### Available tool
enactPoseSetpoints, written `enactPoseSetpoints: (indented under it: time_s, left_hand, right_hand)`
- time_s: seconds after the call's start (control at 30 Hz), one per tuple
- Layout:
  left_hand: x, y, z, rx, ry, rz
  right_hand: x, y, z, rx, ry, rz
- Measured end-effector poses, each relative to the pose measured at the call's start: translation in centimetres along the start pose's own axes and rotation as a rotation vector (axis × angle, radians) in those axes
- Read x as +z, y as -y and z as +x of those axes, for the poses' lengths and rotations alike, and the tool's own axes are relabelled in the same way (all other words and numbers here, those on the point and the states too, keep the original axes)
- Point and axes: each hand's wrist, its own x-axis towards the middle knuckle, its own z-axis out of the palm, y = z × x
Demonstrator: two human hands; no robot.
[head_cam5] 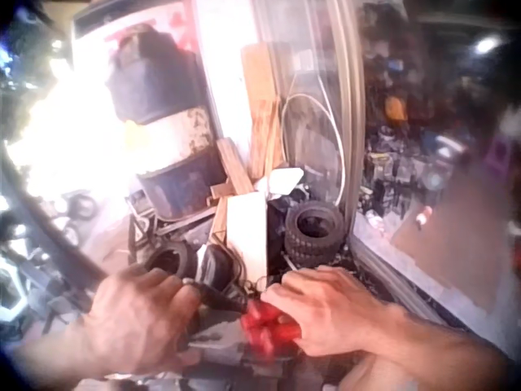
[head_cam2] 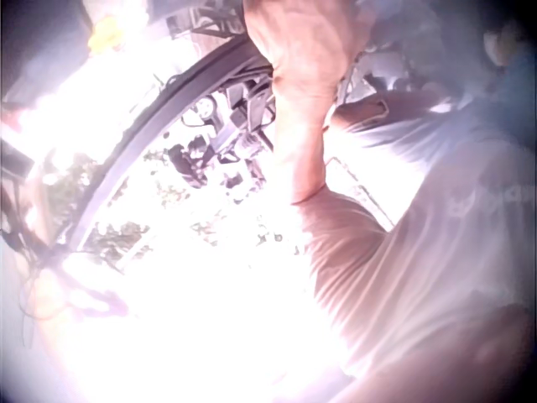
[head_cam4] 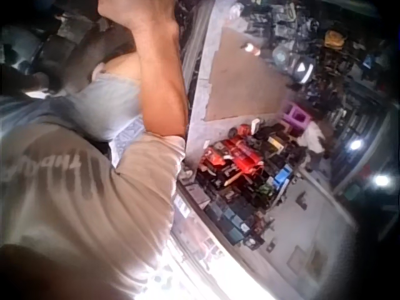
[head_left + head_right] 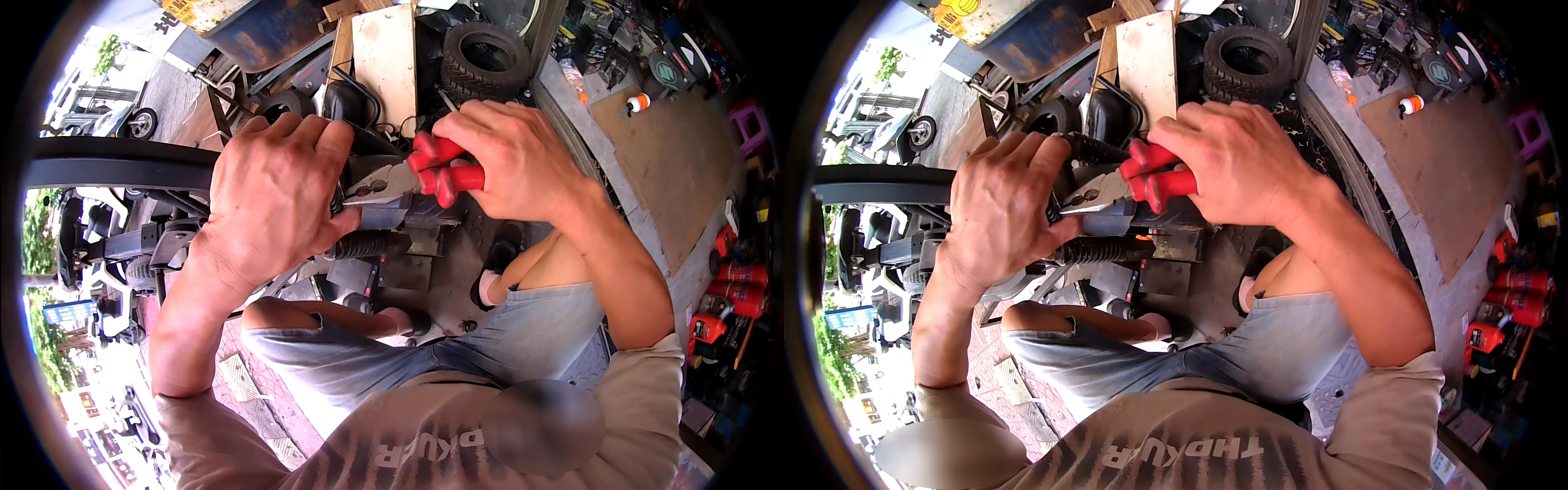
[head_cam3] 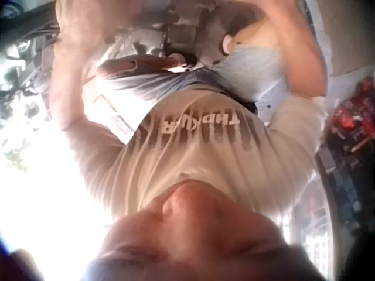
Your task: The person sits on the floor and uses red pliers to cut and remove zip ties securing wires on a scooter. They then use their hands to pull the wires and zip ties away from the scooter's frame.
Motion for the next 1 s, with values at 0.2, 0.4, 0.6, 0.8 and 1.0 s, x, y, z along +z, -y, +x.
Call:
enactPoseSetpoints:
  time_s: [0.2,0.4,0.6,0.8,1.0]
  left_hand:
    - [0.4,0.3,0.0,0.017,-0.021,-0.030]
    - [0.5,0.4,-0.1,0.023,-0.055,-0.046]
    - [0.5,0.5,-0.3,-0.004,-0.033,-0.031]
    - [0.8,0.1,-0.5,0.003,-0.134,0.025]
    - [0.7,0.0,-0.6,0.019,-0.075,0.018]
  right_hand:
    - [-0.6,0.4,0.3,0.028,0.031,-0.017]
    - [-0.1,2.5,-0.8,0.085,0.036,-0.109]
    - [0.5,4.0,-1.4,0.103,-0.091,-0.209]
    - [0.8,4.1,-1.5,0.105,-0.131,-0.263]
    - [0.6,3.5,-1.1,0.079,-0.124,-0.284]
